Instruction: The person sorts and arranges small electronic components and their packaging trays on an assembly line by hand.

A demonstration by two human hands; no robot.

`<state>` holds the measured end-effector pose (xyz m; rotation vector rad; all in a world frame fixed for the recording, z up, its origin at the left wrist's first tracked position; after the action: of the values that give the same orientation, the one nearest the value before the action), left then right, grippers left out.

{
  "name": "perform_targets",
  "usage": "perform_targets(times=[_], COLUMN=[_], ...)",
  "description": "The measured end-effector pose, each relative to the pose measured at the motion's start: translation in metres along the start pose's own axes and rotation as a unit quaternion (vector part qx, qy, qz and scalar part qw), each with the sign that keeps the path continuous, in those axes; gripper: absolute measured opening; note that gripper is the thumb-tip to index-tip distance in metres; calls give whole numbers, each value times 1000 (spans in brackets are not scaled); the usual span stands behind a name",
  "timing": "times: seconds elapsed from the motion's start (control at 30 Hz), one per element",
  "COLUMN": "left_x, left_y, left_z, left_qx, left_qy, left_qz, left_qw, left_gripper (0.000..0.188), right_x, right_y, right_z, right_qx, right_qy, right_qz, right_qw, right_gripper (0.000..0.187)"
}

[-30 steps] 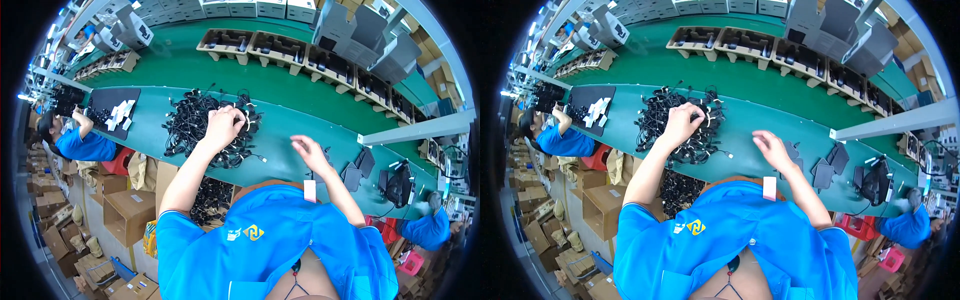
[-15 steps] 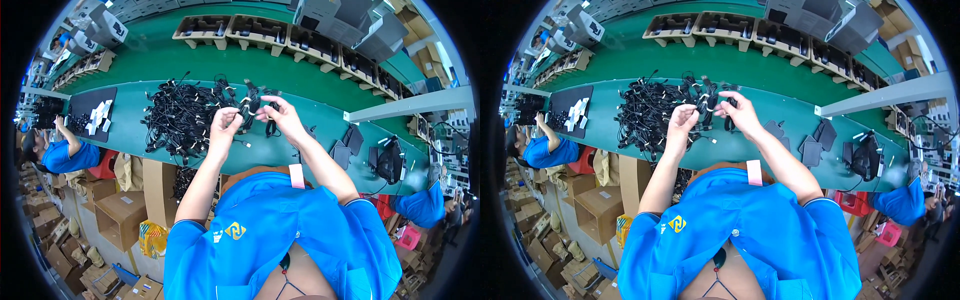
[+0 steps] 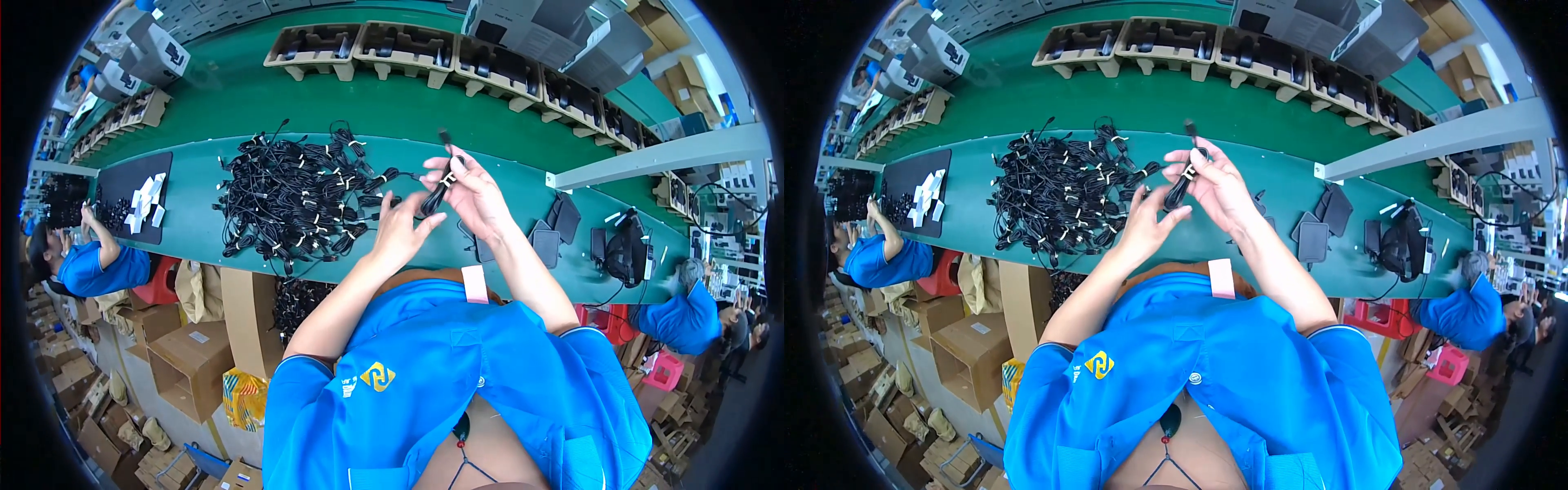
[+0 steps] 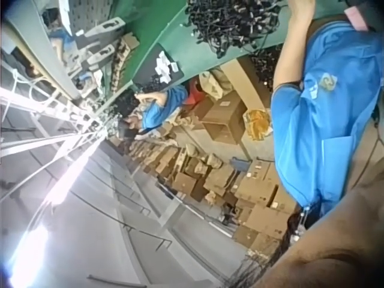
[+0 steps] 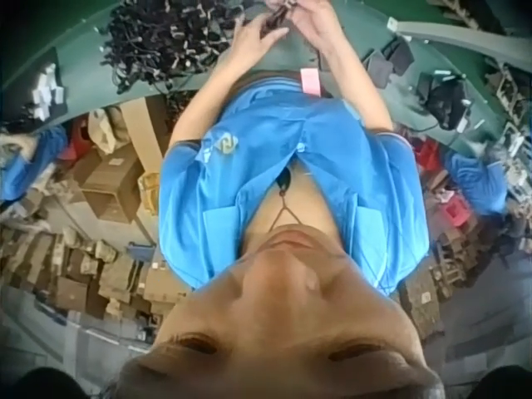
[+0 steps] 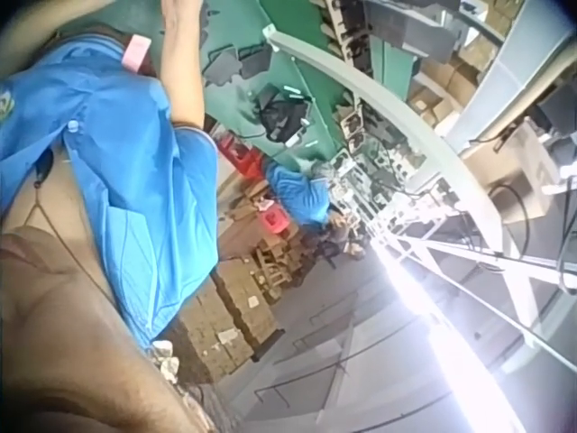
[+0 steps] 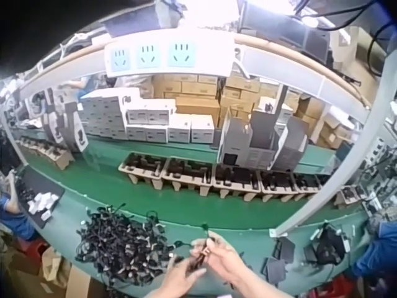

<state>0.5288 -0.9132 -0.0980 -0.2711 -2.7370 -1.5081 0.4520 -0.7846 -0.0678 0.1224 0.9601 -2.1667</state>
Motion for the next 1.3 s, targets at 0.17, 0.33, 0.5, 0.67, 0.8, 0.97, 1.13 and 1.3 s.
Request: perform_targets(times=[0.17,0.33,0.5,0.67,0.8,0.97,1.13,1.3], left_x=[-7,2,11,22,22,-4,-13,-22], left_y=[-1,3,-4,-27,-75,-118,-131,-138], left_z=[-6,-12,-5,12,31,60,70,67], left_qx=[-171,-140,-27,-25,23,174,273,309], left_qy=[-84,-77,3,158,187,173,176,187], left_qz=[-78,-73,6,55,43,6,52,30], left_qw=[979,984,1000,986,981,970,944,932], left_gripper=[12,9,10,24,41,44,36,30], right_x=[-12,-21,-22,-4,43,129,219,274], right_y=[-25,3,20,2,-71,-168,-217,-214], right_z=[-17,-12,-27,-53,-69,-88,-113,-134], right_qx=[-223,-711,-541,-385,-593,-737,-836,-928], right_qy=[51,46,15,112,251,356,366,274], right_qz=[6,-166,57,116,-91,-182,-148,-87], right_qw=[974,682,839,909,760,545,382,240], right_gripper=[30,27,21,13,14,23,22,32])
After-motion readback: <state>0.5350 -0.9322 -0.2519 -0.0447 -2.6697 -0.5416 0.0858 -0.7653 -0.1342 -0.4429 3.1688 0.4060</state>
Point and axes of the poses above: each hand's wrist, its own x-axis towards the middle knuckle, its own z-axis out of the palm, y = z × x, the point moved 1 cm from there along x, towards the middle knuckle, and after that the axes turned 12 degrees about z, right-handed, at the moved point
